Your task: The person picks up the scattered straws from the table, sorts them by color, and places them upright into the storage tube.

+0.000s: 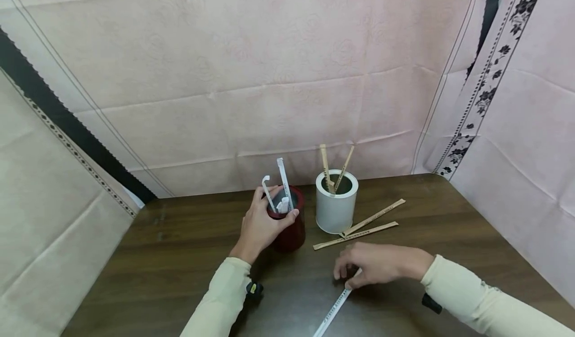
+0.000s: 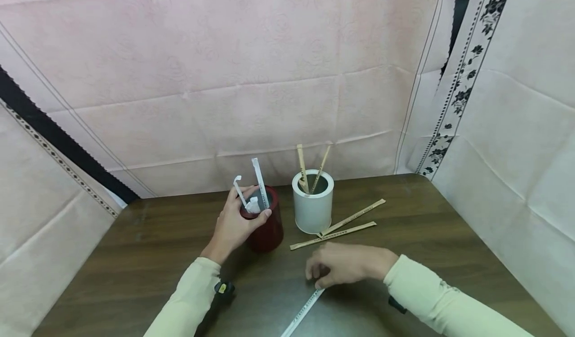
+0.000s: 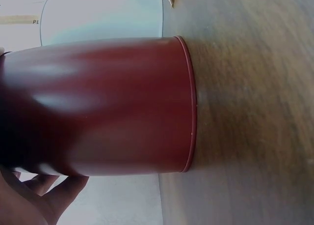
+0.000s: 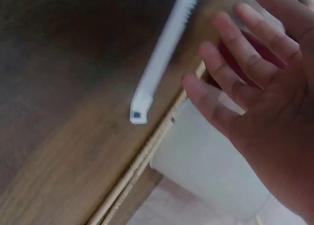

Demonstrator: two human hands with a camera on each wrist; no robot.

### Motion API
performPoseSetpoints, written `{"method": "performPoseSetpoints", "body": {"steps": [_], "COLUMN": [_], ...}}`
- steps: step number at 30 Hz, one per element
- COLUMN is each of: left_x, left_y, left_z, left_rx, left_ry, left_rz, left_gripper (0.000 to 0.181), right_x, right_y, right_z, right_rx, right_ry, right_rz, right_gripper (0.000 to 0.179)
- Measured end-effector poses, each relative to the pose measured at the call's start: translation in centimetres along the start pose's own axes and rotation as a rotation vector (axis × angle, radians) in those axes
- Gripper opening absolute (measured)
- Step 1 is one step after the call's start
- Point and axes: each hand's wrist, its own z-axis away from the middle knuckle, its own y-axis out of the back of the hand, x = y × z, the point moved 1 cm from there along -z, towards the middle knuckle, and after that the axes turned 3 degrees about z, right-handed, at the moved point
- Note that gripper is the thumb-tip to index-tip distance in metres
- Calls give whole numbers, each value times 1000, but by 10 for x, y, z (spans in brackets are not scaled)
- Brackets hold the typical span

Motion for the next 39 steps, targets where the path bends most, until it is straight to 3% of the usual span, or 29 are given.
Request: {"method": "performPoseSetpoints", "body": {"steps": [5, 10, 15, 20, 27, 33, 39], "left_x": [0, 3, 2, 2, 0, -2, -1], "left_y": [-1, -1, 1, 0, 1, 1, 0], "left_z": [0, 0, -2, -2, 0, 3, 2], "left_rx": [5, 5, 10, 8, 13, 9, 11], "left_ry": [11, 10, 5, 10, 15, 0, 1], "left_rz": [-3, 9, 7, 15, 23, 38, 46], "left_gripper": [70, 71, 71, 71, 72, 72, 71], "right_x": [-3, -9, -17, -20, -25, -34, -46], "right_y": [-20, -28, -32, -20, 20, 56, 87], "right_z": [-2, 4, 9, 14, 22, 18, -5], "right_rx": [-59, -70, -29, 33, 260, 549, 807], "right_ry": [-65, -25, 6, -43, -1, 35, -69], "right_rz": [140, 186, 301, 254, 19, -154, -236], "right_gripper": [22, 26, 30, 30, 31, 29, 29]}}
